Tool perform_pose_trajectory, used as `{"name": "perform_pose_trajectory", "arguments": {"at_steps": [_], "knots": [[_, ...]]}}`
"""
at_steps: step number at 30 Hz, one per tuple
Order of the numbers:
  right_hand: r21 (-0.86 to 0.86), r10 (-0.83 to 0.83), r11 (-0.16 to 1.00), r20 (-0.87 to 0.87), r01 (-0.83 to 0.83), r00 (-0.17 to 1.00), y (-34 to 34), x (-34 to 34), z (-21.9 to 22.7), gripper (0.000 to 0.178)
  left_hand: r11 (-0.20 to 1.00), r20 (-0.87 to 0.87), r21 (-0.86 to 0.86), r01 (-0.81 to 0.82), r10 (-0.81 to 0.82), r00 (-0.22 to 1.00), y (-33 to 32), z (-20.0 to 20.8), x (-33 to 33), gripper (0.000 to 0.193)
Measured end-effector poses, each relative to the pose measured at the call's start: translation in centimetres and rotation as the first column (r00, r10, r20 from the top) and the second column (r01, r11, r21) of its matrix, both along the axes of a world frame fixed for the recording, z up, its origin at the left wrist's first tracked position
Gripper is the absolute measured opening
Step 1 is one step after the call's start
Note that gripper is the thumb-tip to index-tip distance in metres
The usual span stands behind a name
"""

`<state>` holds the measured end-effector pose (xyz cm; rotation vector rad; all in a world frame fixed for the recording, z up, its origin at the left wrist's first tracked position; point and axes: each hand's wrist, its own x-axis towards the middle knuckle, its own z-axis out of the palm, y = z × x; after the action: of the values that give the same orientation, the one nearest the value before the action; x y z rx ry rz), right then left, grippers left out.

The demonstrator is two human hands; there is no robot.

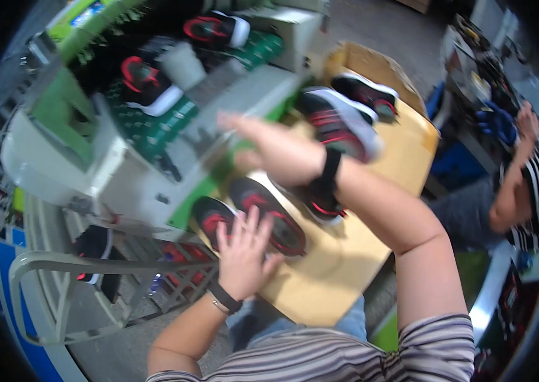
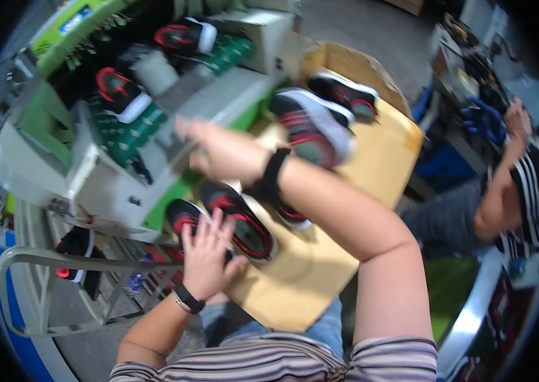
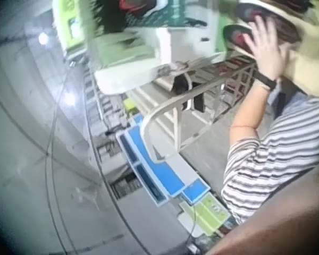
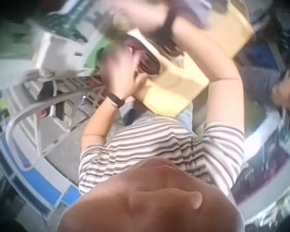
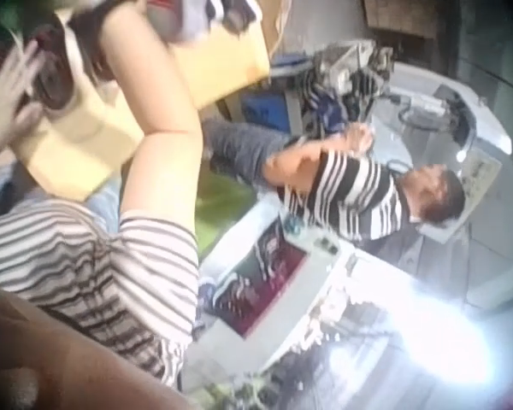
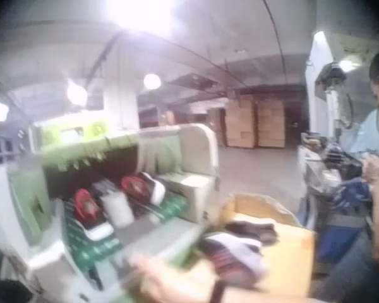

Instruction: Inspecting shoes for quality and loading them onto a conveyor belt.

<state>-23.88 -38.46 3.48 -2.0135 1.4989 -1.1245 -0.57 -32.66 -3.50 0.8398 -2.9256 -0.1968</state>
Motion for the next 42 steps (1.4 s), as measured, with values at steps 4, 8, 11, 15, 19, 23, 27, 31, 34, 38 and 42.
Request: {"name": "perform_pose_trajectory", "arguments": {"at_steps": [4, 8, 11, 15, 19, 23, 27, 31, 34, 38, 42], "knots": [[0.066, -0.04, 0.997, -0.108, 0.047, 0.993, 14.7, 0.2, -4.0, 0.04, 0.999, -0.146, 0.049, -0.012, 0.019, 0.989, -0.2, -1.0, -1.8, 0.091], [-0.16, -0.4, 0.911, -0.12, 0.38, 0.908, 17.3, -2.5, -4.4, 0.034, 1.0, -0.098, -0.006, -0.027, 0.026, 0.995, 0.6, -0.9, -1.3, 0.087], [-0.214, -0.531, 0.844, -0.191, 0.493, 0.826, 15.4, -7.7, -7.2, 0.03, 1.0, -0.103, -0.024, -0.004, 0.001, 0.995, 0.3, -1.5, -1.7, 0.084], [-0.303, -0.401, 0.895, -0.227, 0.327, 0.887, 8.5, -7.5, -4.4, 0.029, 0.999, -0.124, -0.031, -0.014, 0.01, 0.992, 0.5, -1.6, -1.6, 0.086], [-0.58, -0.427, 0.799, -0.356, 0.162, 0.831, -5.8, -6.4, 3.4, 0.046, 0.997, -0.166, -0.064, -0.044, 0.033, 0.986, 0.7, -1.7, -1.2, 0.082], [-0.497, -0.561, 0.799, -0.417, 0.338, 0.715, -19.4, -7.4, 7.9, 0.063, 0.999, -0.175, -0.027, -0.03, 0.025, 0.984, 0.9, -1.8, -0.8, 0.075], [-0.232, -0.579, 0.814, -0.255, 0.532, 0.775, -26.7, -12.3, 5.5, 0.064, 0.999, -0.183, -0.039, -0.018, 0.01, 0.983, 1.1, -2.4, -1.2, 0.071], [-0.056, -0.551, 0.834, -0.111, 0.548, 0.827, -26.3, -17.9, 5.8, 0.064, 1.0, -0.202, 0.018, -0.015, 0.018, 0.979, 0.5, -1.8, -1.9, 0.068], [-0.04, -0.563, 0.813, -0.303, 0.58, 0.769, -23.9, -13.0, 9.1, 0.03, 0.997, -0.191, 0.07, -0.04, 0.053, 0.98, -0.6, -0.9, -1.0, 0.069], [0.095, -0.01, 0.995, -0.199, 0.03, 0.98, -12.4, -14.3, 6.9, 0.029, 0.998, -0.215, 0.015, -0.062, 0.064, 0.974, -1.2, -2.4, -1.5, 0.07], [0.253, -0.034, 0.96, -0.322, 0.12, 0.946, 4.6, -13.5, -3.5, 0.051, 0.999, -0.226, 0.015, -0.042, 0.044, 0.973, -0.4, -2.5, -1.4, 0.069]]}}
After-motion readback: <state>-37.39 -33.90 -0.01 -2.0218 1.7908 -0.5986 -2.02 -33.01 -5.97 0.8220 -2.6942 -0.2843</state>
